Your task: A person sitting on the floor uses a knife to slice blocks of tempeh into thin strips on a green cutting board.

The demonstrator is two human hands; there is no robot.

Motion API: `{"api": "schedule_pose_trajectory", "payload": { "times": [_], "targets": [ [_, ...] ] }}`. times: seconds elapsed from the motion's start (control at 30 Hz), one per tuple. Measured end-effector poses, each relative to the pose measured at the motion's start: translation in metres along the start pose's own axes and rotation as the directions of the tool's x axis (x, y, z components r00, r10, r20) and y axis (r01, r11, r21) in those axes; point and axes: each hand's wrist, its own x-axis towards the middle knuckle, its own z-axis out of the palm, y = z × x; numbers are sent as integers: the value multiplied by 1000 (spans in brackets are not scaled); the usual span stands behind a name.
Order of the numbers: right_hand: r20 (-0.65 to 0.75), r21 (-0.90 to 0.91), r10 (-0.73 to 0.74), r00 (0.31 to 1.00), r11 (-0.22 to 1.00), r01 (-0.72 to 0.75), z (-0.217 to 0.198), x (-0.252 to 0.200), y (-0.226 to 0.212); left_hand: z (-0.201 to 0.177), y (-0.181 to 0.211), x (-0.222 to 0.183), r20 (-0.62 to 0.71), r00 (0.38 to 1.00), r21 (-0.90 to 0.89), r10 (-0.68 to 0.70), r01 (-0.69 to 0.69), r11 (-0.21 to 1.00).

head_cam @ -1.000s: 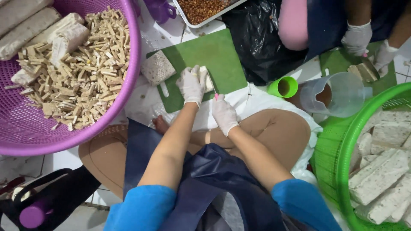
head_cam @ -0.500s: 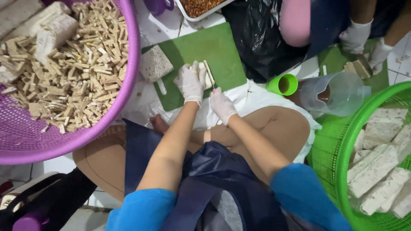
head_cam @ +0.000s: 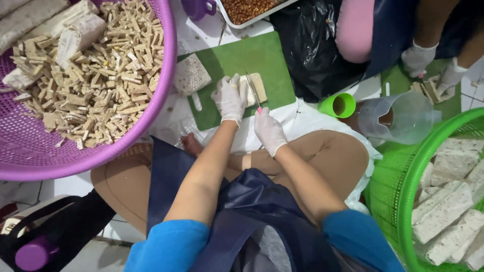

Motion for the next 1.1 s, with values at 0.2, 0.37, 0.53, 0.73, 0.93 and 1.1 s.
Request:
{"api": "schedule_pose_trajectory", "payload": {
  "times": [0.2,0.37,0.53,0.73,0.93,1.1],
  "targets": [
    [-11,9,7,1000,1000,-7,13,-11,4,6,0,1,-2,1000,17,-31,31,999],
    [133,114,-30,991,993,15,40,15,4,8,-3,-3,32,999,40,-24,23,999],
    [174,304,12,985,951,-65,26,23,2,18,-8,4,17,1000,44,-17,17,999],
    [105,238,33,994,970,-58,7,3,0,7,-3,0,-9,1000,1,1,-1,1000],
    [78,252,45,996,966,-64,-11,1,-4,-10,5,-1,-14,1000,-17,10,-10,1000],
    [57,190,59,997,979,-69,16,10,11,-43,33,-1,125,983,-28,-137,141,990]
  ]
}}
